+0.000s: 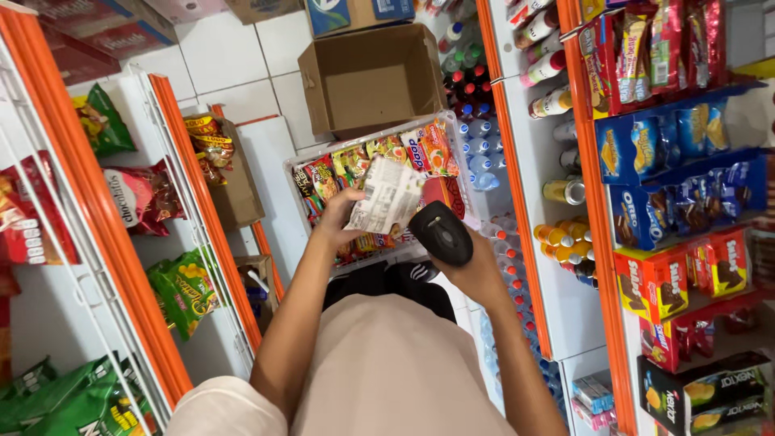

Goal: The person picks up various instant noodle packets and other food items from a shelf, scans each one using a handheld barcode scanner, and places the scanned items into a clear plastic tray.

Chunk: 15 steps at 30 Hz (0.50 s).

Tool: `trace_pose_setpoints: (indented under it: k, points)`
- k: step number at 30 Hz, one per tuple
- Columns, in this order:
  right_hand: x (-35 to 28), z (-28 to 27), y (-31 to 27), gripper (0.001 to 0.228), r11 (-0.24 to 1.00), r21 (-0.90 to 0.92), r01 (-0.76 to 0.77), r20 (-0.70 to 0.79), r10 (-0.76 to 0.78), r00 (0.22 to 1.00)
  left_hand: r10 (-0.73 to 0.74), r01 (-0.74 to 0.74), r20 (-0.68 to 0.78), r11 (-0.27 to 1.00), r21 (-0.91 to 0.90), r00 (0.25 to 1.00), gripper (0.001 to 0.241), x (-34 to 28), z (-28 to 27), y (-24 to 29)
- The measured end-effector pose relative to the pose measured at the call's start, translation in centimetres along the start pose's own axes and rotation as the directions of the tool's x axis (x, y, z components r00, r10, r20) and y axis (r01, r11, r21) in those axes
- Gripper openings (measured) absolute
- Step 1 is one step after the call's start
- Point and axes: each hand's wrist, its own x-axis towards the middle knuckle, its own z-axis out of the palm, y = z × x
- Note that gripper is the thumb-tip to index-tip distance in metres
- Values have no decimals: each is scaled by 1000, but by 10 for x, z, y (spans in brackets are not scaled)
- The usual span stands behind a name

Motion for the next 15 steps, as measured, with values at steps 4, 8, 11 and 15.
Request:
trace_pose_setpoints:
  k: [4,8,11,15]
  points:
    - [-2,-15,-48,43,969,-234,73,42,-65,997,3,-8,111,999,44,994,67,13,16,-5]
    - [-6,-20,-73,43,945,-252,207,16,-209,978,29,-42,84,987,158,996,82,3,58,-3]
    - [-11,-24,-82,33,936,-274,220,-19,-234,972,-42,-8,174,960,279,984,96,2,84,1]
    - [-19,-34,-90,34,937,-256,237,-18,-250,968,-39,-47,223,929,367,974,106,0,108,0]
